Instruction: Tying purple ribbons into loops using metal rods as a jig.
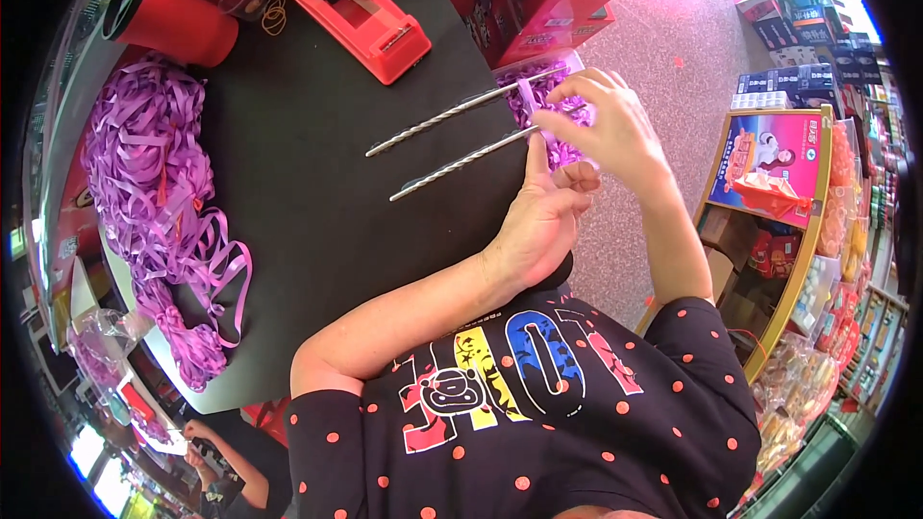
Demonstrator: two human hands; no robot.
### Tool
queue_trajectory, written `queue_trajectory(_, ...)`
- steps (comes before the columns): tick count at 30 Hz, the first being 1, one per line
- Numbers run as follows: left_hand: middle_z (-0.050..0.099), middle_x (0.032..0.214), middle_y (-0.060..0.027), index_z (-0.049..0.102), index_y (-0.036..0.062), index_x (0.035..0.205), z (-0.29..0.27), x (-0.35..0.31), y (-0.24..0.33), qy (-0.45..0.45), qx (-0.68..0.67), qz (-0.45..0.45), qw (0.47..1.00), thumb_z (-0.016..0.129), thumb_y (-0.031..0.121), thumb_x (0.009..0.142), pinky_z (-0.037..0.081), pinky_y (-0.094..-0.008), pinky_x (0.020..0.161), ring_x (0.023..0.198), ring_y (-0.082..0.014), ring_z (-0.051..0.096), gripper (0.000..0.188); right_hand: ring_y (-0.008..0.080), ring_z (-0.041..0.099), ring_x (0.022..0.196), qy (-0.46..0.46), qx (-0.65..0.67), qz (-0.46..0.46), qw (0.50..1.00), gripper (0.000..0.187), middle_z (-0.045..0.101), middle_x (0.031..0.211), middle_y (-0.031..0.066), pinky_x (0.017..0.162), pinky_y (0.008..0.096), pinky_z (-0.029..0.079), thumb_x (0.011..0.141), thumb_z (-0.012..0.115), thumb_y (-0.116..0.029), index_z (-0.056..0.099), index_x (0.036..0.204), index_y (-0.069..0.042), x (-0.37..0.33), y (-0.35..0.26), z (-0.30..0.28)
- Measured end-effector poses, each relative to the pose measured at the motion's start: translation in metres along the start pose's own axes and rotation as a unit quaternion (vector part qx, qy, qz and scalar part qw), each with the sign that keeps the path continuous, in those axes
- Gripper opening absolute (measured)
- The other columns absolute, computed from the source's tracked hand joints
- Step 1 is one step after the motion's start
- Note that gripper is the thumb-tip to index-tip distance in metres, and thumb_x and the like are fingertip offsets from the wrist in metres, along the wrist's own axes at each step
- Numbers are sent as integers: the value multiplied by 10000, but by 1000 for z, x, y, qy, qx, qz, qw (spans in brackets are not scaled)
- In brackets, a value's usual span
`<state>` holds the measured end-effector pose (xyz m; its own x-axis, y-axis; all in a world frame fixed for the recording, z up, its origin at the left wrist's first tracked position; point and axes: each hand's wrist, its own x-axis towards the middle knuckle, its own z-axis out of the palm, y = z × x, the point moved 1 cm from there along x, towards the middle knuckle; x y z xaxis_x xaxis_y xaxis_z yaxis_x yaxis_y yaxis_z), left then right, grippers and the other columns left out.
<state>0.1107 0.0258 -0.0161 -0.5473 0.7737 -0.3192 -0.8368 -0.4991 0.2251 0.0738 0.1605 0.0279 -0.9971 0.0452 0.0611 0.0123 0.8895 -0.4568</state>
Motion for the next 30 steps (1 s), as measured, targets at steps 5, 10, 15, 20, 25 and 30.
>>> queue_trajectory(5, 476, 1220, -41, 170, 269, 1445, 0, 3, 0, -22, -5, 25, 999, 482, -163, 728, 386, -303, 846, 1058, -145, 495, 893, 253, 534, 970, 68, -140, 12, 988, 334, 634, 942, 68, 866, 385, 365, 717, 705, -358, 689, 842, -49, -3, -38, 7)
queue_trajectory(10, 458, 1263, -45, 130, 266, 1461, 4, 3, 2, -33, -8, 32, 999, 485, -165, 725, 393, -313, 863, 1072, -144, 495, 923, 240, 533, 960, 62, -168, 39, 983, 308, 638, 935, 53, 860, 383, 353, 722, 693, -343, 697, 810, -48, -5, -40, 13)
queue_trajectory(15, 503, 1213, -60, -30, 286, 1483, -6, 3, 0, -42, -6, 23, 999, 468, -174, 710, 386, -332, 886, 1067, -151, 502, 1028, 240, 550, 943, 70, -127, 59, 988, 251, 649, 896, 54, 864, 393, 353, 751, 663, -302, 704, 793, -58, -5, -35, 16)
queue_trajectory(20, 526, 1124, -81, -108, 302, 1478, -6, 4, -2, -30, -19, 15, 999, 454, -177, 706, 386, -329, 866, 1035, -177, 504, 1069, 247, 576, 849, 52, -35, 69, 996, 253, 648, 844, 75, 766, 375, 414, 776, 663, -282, 696, 808, -34, -2, -15, 17)
queue_trajectory(25, 526, 1071, -85, -117, 300, 1477, -6, 2, -1, -10, -22, 5, 1000, 443, -180, 708, 393, -313, 843, 1023, -195, 499, 1066, 97, 526, 646, -74, 196, 153, 966, 322, 601, 676, 82, 602, 302, 420, 799, 685, -298, 694, 876, 15, 11, 13, 13)
queue_trajectory(30, 533, 1042, -76, -85, 297, 1480, -5, 2, -1, -11, -14, 10, 1000, 435, -177, 715, 396, -301, 831, 1030, -190, 497, 1040, 91, 533, 678, -81, 247, 150, 954, 300, 625, 712, 45, 625, 286, 428, 794, 704, -263, 696, 874, 27, 12, 17, 16)
